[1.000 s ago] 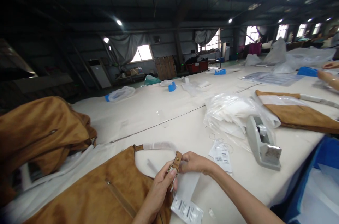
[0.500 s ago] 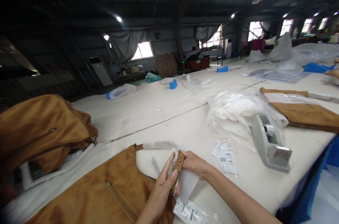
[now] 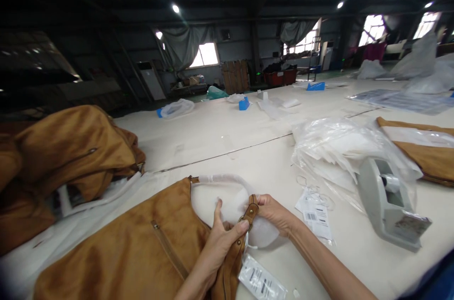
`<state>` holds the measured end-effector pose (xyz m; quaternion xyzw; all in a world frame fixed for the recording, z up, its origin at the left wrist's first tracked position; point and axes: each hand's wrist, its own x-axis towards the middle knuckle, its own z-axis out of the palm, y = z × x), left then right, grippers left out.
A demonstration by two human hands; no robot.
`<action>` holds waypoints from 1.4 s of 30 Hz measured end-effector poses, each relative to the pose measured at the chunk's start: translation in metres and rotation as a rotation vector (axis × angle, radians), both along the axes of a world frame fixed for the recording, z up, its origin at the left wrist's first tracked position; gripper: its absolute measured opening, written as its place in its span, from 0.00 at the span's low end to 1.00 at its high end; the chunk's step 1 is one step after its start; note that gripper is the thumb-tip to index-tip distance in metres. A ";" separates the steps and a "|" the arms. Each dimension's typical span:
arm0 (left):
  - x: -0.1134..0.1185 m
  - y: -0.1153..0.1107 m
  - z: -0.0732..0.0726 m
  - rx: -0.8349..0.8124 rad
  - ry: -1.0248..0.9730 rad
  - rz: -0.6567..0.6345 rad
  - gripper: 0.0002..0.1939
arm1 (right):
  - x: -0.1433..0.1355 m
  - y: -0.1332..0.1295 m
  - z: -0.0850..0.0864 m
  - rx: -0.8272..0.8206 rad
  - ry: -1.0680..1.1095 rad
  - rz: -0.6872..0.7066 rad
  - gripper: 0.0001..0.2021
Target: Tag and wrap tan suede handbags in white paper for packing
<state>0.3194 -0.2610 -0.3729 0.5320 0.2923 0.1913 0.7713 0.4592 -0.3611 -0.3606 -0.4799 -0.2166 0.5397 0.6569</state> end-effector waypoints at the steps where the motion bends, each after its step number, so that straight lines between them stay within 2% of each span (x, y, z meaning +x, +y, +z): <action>1: -0.001 0.000 0.003 0.023 0.009 -0.007 0.67 | 0.002 0.000 0.000 -0.015 -0.016 0.016 0.21; 5: -0.002 -0.002 0.012 0.086 -0.039 -0.184 0.38 | 0.006 -0.001 0.004 -0.058 -0.065 0.086 0.21; 8: -0.001 -0.004 0.015 0.100 -0.064 -0.217 0.30 | 0.006 -0.009 0.008 -0.033 -0.085 0.109 0.18; 14: -0.001 -0.007 0.017 0.112 -0.082 -0.268 0.27 | 0.012 -0.030 0.005 0.093 -0.054 0.220 0.19; 18: -0.002 -0.007 0.016 0.168 -0.041 -0.248 0.23 | 0.015 -0.028 -0.003 0.010 -0.122 0.193 0.19; 22: -0.001 -0.007 0.011 0.136 -0.145 -0.264 0.24 | 0.014 -0.018 -0.010 -0.075 -0.105 0.162 0.20; 28: 0.003 -0.009 0.007 0.065 -0.229 -0.204 0.26 | 0.009 -0.019 -0.016 -0.035 -0.003 0.022 0.19; 34: 0.005 -0.010 0.005 0.077 -0.239 -0.217 0.24 | 0.007 -0.019 -0.013 0.057 0.124 -0.015 0.15; 38: 0.003 -0.009 0.009 0.055 -0.208 -0.308 0.21 | -0.001 -0.014 -0.007 -0.048 0.097 -0.024 0.16; 42: -0.008 -0.016 0.015 0.060 -0.163 -0.472 0.20 | -0.015 -0.035 -0.006 -0.050 0.041 -0.090 0.17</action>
